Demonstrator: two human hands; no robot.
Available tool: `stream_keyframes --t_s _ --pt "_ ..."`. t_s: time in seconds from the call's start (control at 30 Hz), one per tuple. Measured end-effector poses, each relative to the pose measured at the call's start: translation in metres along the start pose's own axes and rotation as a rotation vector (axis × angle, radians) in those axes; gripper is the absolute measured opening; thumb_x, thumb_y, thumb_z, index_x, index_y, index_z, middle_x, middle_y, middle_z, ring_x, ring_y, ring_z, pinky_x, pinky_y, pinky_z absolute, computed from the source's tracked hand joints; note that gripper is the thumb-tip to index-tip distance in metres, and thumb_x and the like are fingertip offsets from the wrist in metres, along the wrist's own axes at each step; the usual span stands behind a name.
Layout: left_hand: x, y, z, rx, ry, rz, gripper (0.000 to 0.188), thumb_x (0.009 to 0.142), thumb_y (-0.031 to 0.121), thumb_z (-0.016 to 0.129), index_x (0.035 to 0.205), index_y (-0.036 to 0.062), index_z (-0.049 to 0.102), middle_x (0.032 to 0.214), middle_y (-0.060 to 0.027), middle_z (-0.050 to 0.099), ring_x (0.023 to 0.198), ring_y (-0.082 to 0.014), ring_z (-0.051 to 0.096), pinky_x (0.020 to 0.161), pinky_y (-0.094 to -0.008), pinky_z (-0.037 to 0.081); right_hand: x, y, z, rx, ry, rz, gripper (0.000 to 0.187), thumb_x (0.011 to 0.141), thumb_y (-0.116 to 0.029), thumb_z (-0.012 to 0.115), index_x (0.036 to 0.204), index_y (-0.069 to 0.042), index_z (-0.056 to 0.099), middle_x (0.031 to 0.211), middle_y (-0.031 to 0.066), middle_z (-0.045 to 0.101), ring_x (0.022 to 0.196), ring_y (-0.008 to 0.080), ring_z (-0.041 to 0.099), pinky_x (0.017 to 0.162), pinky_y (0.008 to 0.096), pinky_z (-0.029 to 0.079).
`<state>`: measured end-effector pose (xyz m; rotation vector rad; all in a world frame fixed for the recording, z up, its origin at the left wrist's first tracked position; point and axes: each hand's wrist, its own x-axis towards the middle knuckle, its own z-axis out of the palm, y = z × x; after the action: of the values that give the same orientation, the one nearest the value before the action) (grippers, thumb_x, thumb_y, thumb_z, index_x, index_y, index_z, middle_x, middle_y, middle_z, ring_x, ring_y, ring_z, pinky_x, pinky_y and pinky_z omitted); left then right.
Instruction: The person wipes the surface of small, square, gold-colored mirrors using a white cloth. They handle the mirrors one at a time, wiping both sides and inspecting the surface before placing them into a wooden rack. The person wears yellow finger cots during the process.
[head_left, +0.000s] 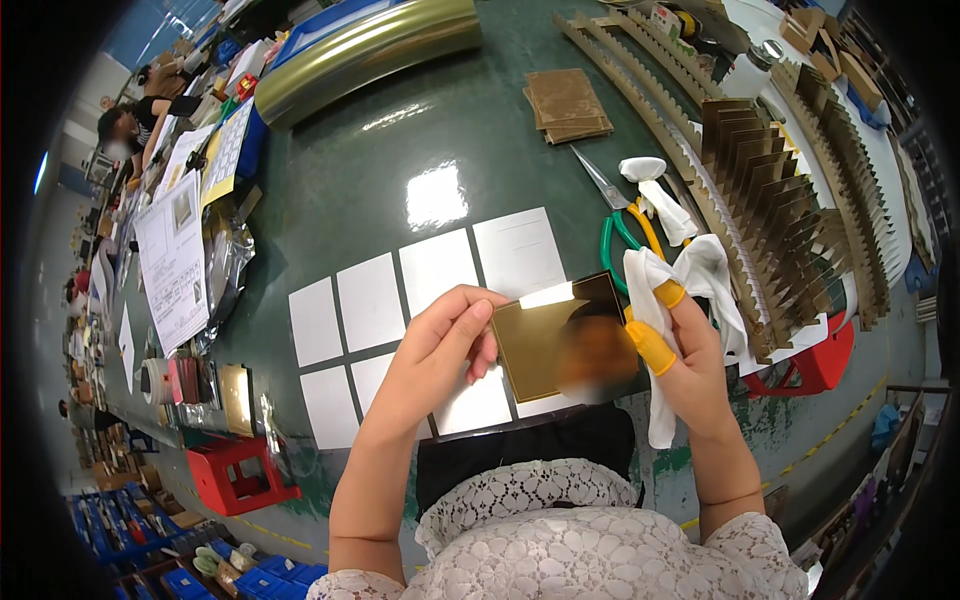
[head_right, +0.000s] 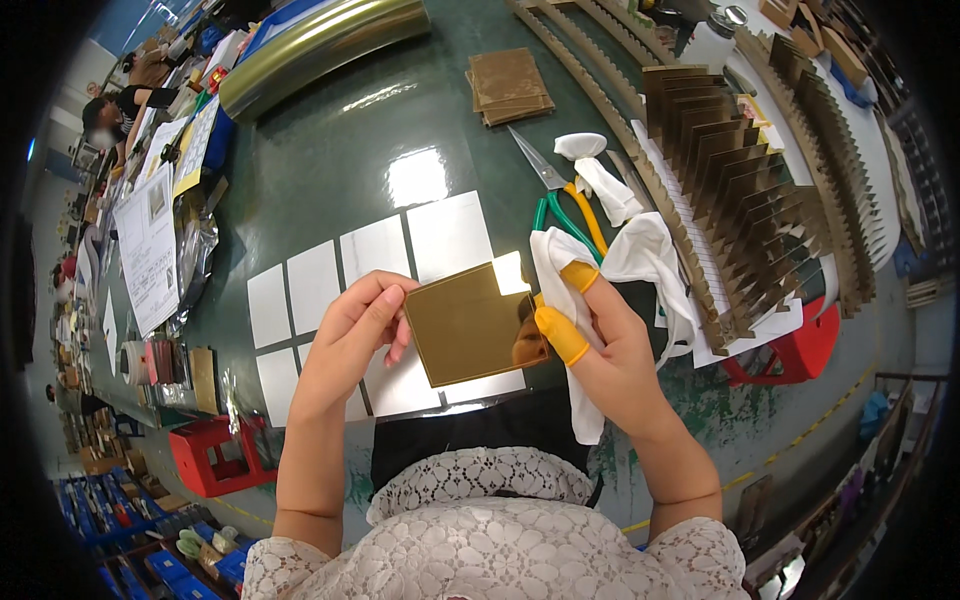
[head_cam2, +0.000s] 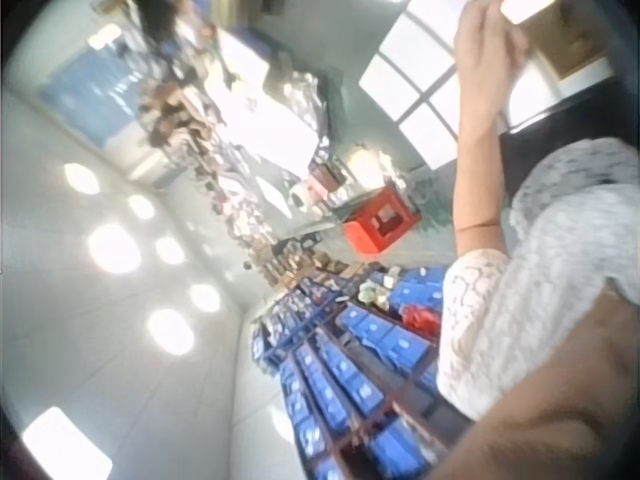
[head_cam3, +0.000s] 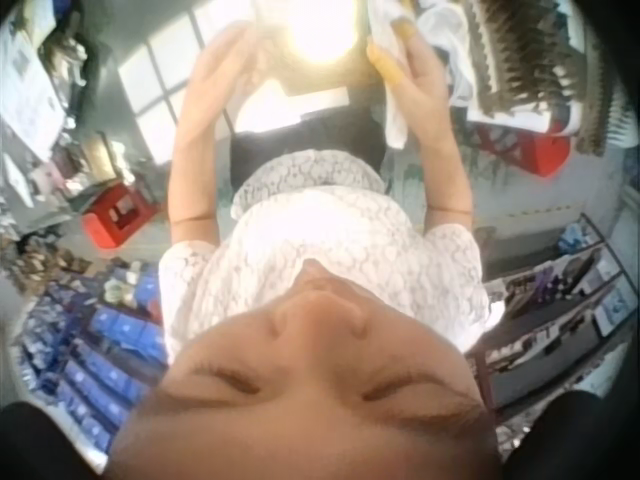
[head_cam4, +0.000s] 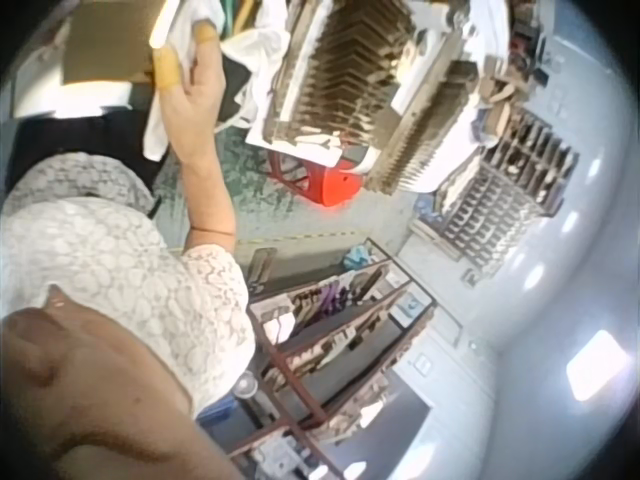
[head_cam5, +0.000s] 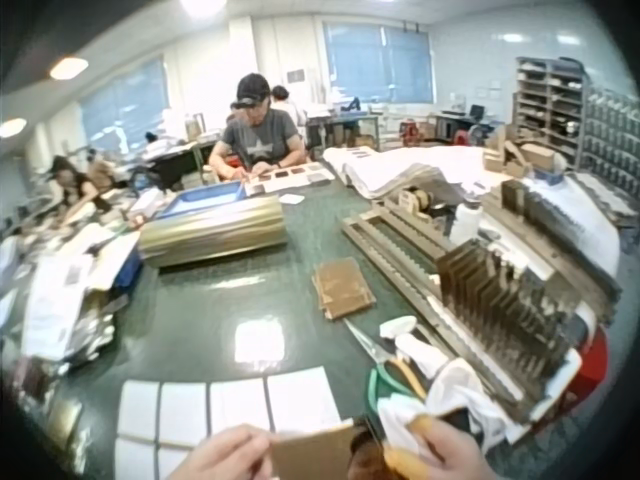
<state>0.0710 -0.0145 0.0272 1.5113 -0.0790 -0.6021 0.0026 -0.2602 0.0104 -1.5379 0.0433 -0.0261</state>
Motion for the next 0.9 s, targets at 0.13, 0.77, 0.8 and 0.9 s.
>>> stream_keyframes --t_s 0.13,0.77,0.8,0.9 --pt "0.001 -0.002 -0.001 -0.003 -0.012 0.005 0.027 0.104 0.021 0.043 0.106 0.0 0.059 0.069 0.0019 0.053 0.059 -0.0049 0.048 0.053 -0.0196 0.039 -0.001 -0.003 0.002 0.075 -0.008 0.003 0.052 0.093 -0.003 0.059 0.142 0.003 0.04 0.114 0.0084 0.06 0.094 0.0106 0.061 0.084 0.025 0.05" --pt "-0.001 -0.001 0.0 -0.005 -0.008 0.03 0.026 0.104 0.021 0.044 0.107 0.0005 0.059 0.07 0.0017 0.054 0.059 -0.0046 0.048 0.054 -0.0191 0.039 -0.001 0.007 -0.001 0.032 0.002 -0.054 0.053 0.093 -0.003 0.06 0.142 0.003 0.04 0.136 0.0112 0.051 0.119 0.0142 0.052 0.101 0.0279 0.04" --pt "-0.001 -0.001 0.0 -0.006 -0.004 0.029 0.026 0.104 0.021 0.044 0.107 0.0006 0.059 0.069 0.0017 0.054 0.059 -0.0046 0.048 0.054 -0.0191 0.039 -0.001 0.007 0.0 0.035 -0.005 -0.048 0.053 0.093 -0.003 0.06 0.142 0.003 0.04 0.137 0.0114 0.05 0.12 0.0145 0.051 0.102 0.0281 0.04" --pt "-0.002 -0.003 -0.002 -0.012 0.001 0.027 0.026 0.104 0.022 0.044 0.107 0.0007 0.059 0.069 0.0015 0.054 0.059 -0.0047 0.048 0.054 -0.0193 0.039 0.0 0.009 0.001 0.045 0.001 -0.044 0.053 0.093 -0.003 0.061 0.142 0.003 0.04 0.136 0.0112 0.051 0.119 0.0142 0.052 0.102 0.0279 0.04"
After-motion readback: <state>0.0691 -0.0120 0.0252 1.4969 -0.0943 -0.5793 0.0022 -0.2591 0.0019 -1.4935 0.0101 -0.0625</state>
